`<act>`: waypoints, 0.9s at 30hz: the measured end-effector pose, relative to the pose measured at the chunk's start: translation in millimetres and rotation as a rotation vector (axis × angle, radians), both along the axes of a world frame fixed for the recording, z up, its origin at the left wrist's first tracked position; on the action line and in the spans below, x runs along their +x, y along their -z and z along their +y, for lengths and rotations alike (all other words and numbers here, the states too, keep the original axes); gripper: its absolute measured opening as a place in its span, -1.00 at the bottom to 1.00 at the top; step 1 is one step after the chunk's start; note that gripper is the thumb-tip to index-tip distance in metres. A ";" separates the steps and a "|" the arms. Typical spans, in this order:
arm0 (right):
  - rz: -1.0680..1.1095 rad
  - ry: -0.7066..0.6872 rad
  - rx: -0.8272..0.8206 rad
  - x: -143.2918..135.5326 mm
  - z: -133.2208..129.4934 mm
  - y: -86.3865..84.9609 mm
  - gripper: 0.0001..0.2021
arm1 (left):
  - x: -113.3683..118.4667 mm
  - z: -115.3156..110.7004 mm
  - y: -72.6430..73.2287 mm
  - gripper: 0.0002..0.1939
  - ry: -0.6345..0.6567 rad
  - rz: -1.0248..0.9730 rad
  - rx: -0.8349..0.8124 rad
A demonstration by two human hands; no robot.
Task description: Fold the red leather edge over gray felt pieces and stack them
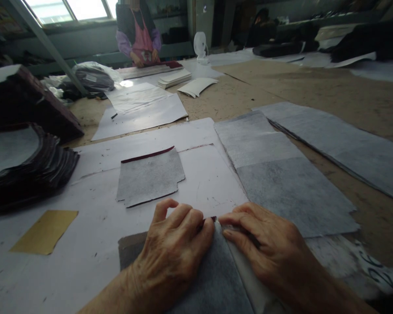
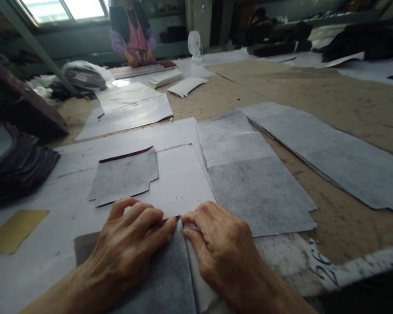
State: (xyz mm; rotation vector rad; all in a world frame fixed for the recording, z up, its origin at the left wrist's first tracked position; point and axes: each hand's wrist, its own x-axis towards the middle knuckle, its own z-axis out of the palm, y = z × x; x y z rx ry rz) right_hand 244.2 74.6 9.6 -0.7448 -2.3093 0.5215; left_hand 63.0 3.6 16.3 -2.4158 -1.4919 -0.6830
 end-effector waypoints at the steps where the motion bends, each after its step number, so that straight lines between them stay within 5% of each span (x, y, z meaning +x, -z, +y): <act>1: 0.018 0.036 0.009 1.0 0.8 -0.1 -0.87 | 0.4 0.1 -0.1 -0.71 -0.002 0.008 0.005; 4: 0.032 0.073 0.058 2.7 0.4 -0.7 -0.78 | 1.4 0.0 -0.1 -0.72 -0.003 0.025 0.036; 9: -0.057 -0.121 0.264 -2.6 -8.0 -0.4 -0.66 | 3.7 -0.3 -0.5 -0.73 -0.009 -0.001 0.053; 17: -0.229 -0.094 0.485 -6.8 -14.1 -0.9 -0.66 | -5.7 -2.4 -3.0 -0.72 0.025 -0.065 0.022; 22: -0.278 -0.078 0.514 -8.4 -15.7 -3.7 -0.63 | -19.7 -9.4 -13.5 -0.61 0.057 -0.119 -0.101; 27: -0.281 -0.079 0.566 -9.3 -15.6 -1.6 -0.63 | -32.8 -18.3 -13.5 -0.65 0.068 -0.084 -0.056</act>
